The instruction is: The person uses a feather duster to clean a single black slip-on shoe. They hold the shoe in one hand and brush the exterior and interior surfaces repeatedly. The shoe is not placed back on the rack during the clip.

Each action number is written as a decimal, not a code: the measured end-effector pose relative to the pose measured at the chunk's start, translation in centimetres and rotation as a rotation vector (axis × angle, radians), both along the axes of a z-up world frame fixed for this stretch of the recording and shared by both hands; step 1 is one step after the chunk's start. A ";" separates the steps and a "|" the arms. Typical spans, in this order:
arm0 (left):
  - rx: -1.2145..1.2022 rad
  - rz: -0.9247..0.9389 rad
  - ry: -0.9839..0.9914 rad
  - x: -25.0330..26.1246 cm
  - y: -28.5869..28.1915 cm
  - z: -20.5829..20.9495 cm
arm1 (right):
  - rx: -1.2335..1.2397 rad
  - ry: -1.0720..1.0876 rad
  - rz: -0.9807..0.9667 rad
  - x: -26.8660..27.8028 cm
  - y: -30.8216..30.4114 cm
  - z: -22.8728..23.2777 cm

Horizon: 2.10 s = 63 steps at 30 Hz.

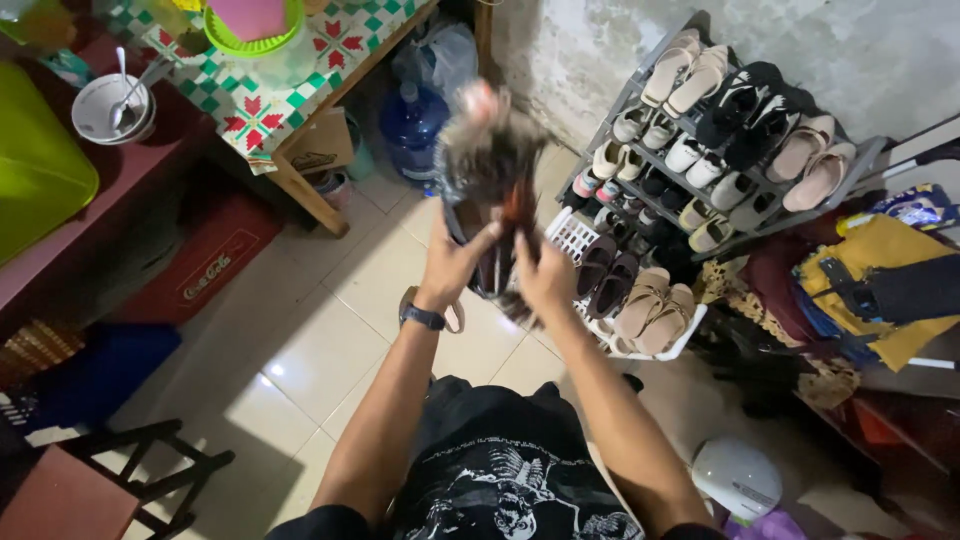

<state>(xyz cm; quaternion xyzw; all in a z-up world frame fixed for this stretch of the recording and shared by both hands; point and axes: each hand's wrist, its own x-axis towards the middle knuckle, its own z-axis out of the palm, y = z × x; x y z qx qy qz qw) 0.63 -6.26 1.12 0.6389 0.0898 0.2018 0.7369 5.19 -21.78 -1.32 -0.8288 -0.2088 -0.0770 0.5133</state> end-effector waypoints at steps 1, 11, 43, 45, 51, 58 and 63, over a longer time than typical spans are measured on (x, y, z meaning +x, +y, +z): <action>-0.111 -0.098 0.034 -0.2 -0.3 -0.1 | -0.034 0.018 -0.021 1.2 -0.2 1.2; -0.923 -0.141 0.212 0.6 3.0 0.6 | -0.180 -0.077 0.059 0.8 -3.8 -2.6; -0.013 -0.729 0.654 0.6 6.5 1.8 | 0.346 0.827 -0.047 7.8 -7.1 -0.1; -0.079 -0.793 0.503 0.7 6.4 1.3 | 0.276 0.776 -0.003 6.9 -6.6 0.7; -0.925 -0.593 0.162 0.3 7.4 -1.7 | 0.741 0.717 -0.095 6.0 -4.9 -0.9; -0.487 0.127 0.320 3.8 -2.0 -5.4 | 0.656 0.454 -0.170 3.2 -1.7 -2.1; -0.418 0.169 0.330 3.4 -3.9 -3.2 | 0.384 0.486 0.099 0.5 -2.8 -1.8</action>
